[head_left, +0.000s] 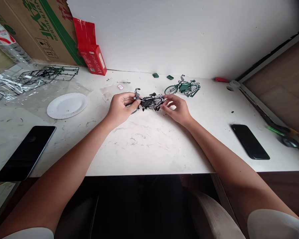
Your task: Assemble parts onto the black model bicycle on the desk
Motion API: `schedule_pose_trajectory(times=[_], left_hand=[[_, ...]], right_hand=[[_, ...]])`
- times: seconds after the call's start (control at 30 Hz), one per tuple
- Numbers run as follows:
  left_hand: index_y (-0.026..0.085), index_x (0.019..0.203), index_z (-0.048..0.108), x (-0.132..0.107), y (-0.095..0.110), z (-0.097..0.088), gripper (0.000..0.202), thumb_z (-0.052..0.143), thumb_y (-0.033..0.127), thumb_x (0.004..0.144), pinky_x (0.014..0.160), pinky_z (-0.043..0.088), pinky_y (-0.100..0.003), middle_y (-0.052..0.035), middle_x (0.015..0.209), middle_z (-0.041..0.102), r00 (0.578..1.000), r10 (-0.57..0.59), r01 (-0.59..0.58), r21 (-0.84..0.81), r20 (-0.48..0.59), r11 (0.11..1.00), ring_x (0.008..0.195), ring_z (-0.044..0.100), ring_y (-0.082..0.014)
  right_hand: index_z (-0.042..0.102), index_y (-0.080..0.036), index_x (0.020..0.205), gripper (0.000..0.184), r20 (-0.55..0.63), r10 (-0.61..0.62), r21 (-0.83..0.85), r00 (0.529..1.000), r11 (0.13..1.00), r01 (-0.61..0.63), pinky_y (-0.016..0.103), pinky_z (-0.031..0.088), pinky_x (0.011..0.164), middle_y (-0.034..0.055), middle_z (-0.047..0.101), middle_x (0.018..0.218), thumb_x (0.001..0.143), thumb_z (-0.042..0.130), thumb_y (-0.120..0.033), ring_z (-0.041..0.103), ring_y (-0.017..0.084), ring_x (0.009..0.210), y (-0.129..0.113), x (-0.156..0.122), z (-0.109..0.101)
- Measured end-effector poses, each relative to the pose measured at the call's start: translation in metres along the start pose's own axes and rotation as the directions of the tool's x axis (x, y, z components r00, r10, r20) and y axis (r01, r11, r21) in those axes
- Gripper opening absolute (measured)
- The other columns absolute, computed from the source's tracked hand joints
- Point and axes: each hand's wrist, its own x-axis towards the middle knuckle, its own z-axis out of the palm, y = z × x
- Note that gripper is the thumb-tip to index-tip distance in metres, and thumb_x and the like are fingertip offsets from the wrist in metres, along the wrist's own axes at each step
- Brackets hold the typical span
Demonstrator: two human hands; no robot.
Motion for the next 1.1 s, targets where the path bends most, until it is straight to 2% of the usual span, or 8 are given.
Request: schedule_pose_trajectory(times=[0.27,0.47,0.57,0.67,0.9,1.0,1.1], left_hand=[[0.015,0.107,0.085,-0.004,0.005,0.003,0.026,0.089,0.036,0.091,0.098,0.068,-0.034,-0.0122,0.113,0.089,1.000,-0.015,0.015,-0.015,-0.001,1.000,0.103,0.085,-0.0235],[0.016,0.104,0.084,-0.007,0.007,0.011,0.046,0.098,0.053,0.081,0.106,0.068,-0.042,-0.0151,0.118,0.089,0.996,-0.087,0.086,-0.052,-0.020,0.995,0.112,0.085,-0.0298],[0.017,0.103,0.084,-0.008,0.008,0.017,0.053,0.099,0.060,0.077,0.111,0.067,-0.046,-0.0159,0.121,0.088,0.991,-0.130,0.130,-0.090,0.007,0.987,0.116,0.084,-0.0317],[0.018,0.102,0.083,-0.005,0.011,0.025,0.055,0.099,0.063,0.076,0.110,0.066,-0.045,-0.0162,0.126,0.087,0.989,-0.143,0.145,-0.090,0.026,0.985,0.118,0.084,-0.0315],[0.017,0.102,0.083,0.015,0.011,0.055,0.052,0.099,0.060,0.077,0.109,0.066,-0.043,-0.0168,0.126,0.087,0.991,-0.112,0.116,-0.053,0.072,0.992,0.115,0.084,-0.0298],[0.016,0.110,0.084,0.027,0.005,0.076,0.052,0.095,0.058,0.081,0.109,0.065,-0.041,-0.0162,0.124,0.088,0.993,-0.081,0.088,-0.077,0.091,0.993,0.113,0.085,-0.0277],[0.015,0.106,0.082,0.039,0.000,0.099,0.048,0.095,0.054,0.081,0.106,0.065,-0.040,-0.0171,0.126,0.087,0.993,-0.059,0.069,-0.102,0.103,0.992,0.111,0.085,-0.0270]], right_hand=[[0.074,-0.024,0.116,0.053,0.061,0.034,0.039,0.998,0.999,-0.036,0.050,0.069,0.087,0.0065,0.079,0.093,0.086,0.088,-0.065,0.078,0.026,0.087,-0.004,0.003,-0.010],[0.073,-0.023,0.108,0.063,0.122,0.082,0.087,0.989,0.992,-0.093,0.047,0.068,0.084,0.0056,0.079,0.089,0.073,0.097,-0.071,0.079,0.026,0.086,-0.013,0.009,-0.028],[0.074,-0.023,0.104,0.062,0.170,0.090,0.100,0.981,0.989,-0.108,0.048,0.066,0.084,0.0063,0.080,0.089,0.072,0.099,-0.070,0.079,0.027,0.087,-0.012,0.013,-0.042],[0.075,-0.022,0.100,0.058,0.195,0.088,0.103,0.977,0.989,-0.109,0.047,0.064,0.087,0.0068,0.081,0.089,0.071,0.101,-0.066,0.079,0.027,0.088,-0.008,0.016,-0.055],[0.074,-0.024,0.096,0.048,0.225,0.118,0.041,0.967,0.991,-0.130,0.048,0.064,0.088,0.0064,0.082,0.089,0.073,0.099,-0.059,0.080,0.027,0.091,0.011,0.025,-0.088],[0.077,-0.024,0.095,0.054,0.162,0.128,-0.003,0.978,0.992,-0.129,0.049,0.064,0.082,0.0064,0.081,0.085,0.067,0.100,-0.064,0.079,0.029,0.089,0.022,0.028,-0.106],[0.079,-0.023,0.094,0.055,0.087,0.166,-0.046,0.982,0.986,-0.163,0.046,0.062,0.075,0.0074,0.080,0.083,0.063,0.103,-0.062,0.078,0.031,0.088,0.029,0.029,-0.123]])
